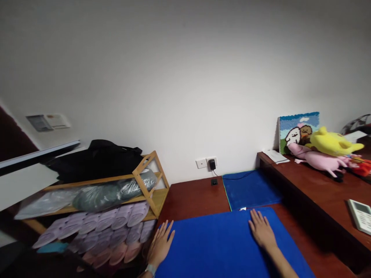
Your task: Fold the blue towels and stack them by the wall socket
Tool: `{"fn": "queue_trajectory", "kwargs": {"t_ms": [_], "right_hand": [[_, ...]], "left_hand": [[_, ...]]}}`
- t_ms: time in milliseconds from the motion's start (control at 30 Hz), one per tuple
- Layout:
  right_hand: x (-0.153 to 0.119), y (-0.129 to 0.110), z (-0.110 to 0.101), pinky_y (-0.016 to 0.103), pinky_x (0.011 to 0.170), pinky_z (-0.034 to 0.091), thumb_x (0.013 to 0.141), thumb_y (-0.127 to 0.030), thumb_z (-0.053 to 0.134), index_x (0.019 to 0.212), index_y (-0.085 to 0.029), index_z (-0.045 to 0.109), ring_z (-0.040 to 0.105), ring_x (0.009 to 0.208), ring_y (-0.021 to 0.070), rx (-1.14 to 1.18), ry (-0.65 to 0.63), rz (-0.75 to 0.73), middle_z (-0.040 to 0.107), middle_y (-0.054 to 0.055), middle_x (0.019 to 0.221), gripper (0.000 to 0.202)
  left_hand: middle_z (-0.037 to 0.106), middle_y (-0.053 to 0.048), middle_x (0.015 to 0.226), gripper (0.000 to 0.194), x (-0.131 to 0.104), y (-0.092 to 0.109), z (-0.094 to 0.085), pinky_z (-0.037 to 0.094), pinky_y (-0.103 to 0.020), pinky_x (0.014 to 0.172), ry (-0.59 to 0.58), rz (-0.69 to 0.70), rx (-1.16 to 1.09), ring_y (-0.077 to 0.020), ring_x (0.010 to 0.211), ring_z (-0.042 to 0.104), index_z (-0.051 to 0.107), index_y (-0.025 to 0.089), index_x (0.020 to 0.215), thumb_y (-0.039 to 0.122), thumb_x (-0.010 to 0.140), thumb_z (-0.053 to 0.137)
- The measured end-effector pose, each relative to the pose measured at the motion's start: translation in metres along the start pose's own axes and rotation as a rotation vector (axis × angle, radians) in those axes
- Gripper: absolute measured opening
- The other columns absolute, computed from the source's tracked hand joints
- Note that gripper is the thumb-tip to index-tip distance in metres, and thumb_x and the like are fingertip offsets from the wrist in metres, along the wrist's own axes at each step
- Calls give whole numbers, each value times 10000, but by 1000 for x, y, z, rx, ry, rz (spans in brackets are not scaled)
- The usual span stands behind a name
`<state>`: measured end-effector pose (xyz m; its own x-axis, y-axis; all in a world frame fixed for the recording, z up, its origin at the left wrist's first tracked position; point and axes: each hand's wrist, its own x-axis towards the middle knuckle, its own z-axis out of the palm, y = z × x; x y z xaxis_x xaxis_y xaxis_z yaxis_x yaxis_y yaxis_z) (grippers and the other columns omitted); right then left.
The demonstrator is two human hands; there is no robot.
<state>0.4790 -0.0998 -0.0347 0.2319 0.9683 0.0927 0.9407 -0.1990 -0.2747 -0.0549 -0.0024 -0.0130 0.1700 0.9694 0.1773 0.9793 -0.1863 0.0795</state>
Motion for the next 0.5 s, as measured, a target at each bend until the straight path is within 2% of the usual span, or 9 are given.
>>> {"fn": "queue_trajectory", "kwargs": {"t_ms": [100,167,300,500], "right_hand": [[7,70,-5,541,1243,308,961,-480,222,1556,-126,481,361,1531,313,-68,26,119,434,119,1633,739],[10,94,-5,516,1238,328,956,-470,217,1546,-82,480,376,1523,310,-81,34,111,437,152,1627,754],[6,99,-7,511,1241,322,959,-455,229,1543,-82,478,372,1524,305,-120,12,85,417,156,1635,737],[2,99,-29,542,1236,323,945,-401,266,1540,-105,500,364,1525,308,-191,-100,103,420,135,1636,704]], "left_hand": [[368,-80,1686,600,2,0,0,264,-485,1279,-1,6,0,-256,1554,335,411,251,1600,483,1056,308],[366,-71,1687,601,4,0,-3,273,-490,1272,-27,-5,2,-262,1555,333,411,266,1600,498,1053,316],[356,-55,1692,601,4,-3,-11,273,-460,1271,-94,3,2,-246,1557,328,398,290,1603,528,1057,319],[300,-58,1714,603,-4,-1,-13,228,-491,1282,-44,-11,-7,-270,1578,271,378,316,1610,559,1060,332]]}}
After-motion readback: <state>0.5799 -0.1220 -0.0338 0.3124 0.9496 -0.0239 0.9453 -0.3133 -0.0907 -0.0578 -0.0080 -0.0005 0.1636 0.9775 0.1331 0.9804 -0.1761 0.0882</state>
